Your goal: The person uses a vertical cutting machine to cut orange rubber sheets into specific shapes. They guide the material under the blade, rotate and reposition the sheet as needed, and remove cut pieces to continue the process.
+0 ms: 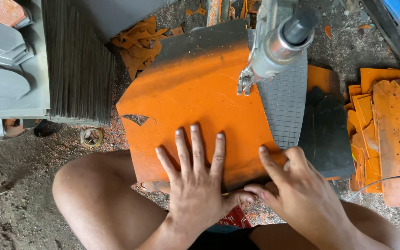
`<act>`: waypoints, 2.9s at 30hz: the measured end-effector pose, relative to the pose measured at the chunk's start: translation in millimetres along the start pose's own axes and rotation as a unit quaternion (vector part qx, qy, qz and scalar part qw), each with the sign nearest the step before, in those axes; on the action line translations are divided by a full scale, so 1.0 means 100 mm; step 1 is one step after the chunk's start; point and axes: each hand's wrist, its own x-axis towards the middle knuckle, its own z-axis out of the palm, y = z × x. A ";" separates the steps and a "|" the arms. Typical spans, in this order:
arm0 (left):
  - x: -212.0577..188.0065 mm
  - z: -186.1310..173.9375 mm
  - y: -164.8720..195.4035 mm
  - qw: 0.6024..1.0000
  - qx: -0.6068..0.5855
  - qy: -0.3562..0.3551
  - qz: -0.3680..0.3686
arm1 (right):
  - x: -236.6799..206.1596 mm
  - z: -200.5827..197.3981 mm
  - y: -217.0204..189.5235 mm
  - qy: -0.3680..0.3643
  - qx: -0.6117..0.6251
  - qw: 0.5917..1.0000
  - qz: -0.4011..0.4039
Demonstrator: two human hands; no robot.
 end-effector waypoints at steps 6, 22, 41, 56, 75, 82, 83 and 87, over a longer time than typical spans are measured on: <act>0.07 -0.05 -0.09 0.999 0.039 -0.006 0.017 | -0.02 -0.02 0.05 0.000 0.025 0.999 -0.048; 0.19 0.13 0.03 1.000 -0.004 0.013 -0.004 | 0.12 0.07 0.41 0.172 0.026 0.972 -0.155; 0.33 0.16 -0.02 0.999 -0.028 0.025 0.003 | 0.30 0.03 0.53 0.157 0.041 0.975 -0.152; 0.48 0.15 -0.05 0.999 -0.041 0.015 -0.011 | 0.41 -0.01 0.53 0.158 0.066 0.976 -0.133; 0.65 0.17 -0.12 1.000 -0.022 0.016 -0.002 | 0.52 -0.05 0.55 0.172 0.075 0.972 -0.139; 0.74 0.15 -0.25 0.999 -0.026 0.004 0.025 | 0.56 -0.05 0.50 0.195 0.081 0.966 -0.148; 0.75 0.15 -0.27 0.999 -0.029 0.001 0.029 | 0.57 -0.04 0.49 0.198 0.083 0.966 -0.146; 0.80 0.12 -0.36 0.998 -0.028 -0.004 0.052 | 0.58 0.00 0.47 0.224 0.086 0.960 -0.144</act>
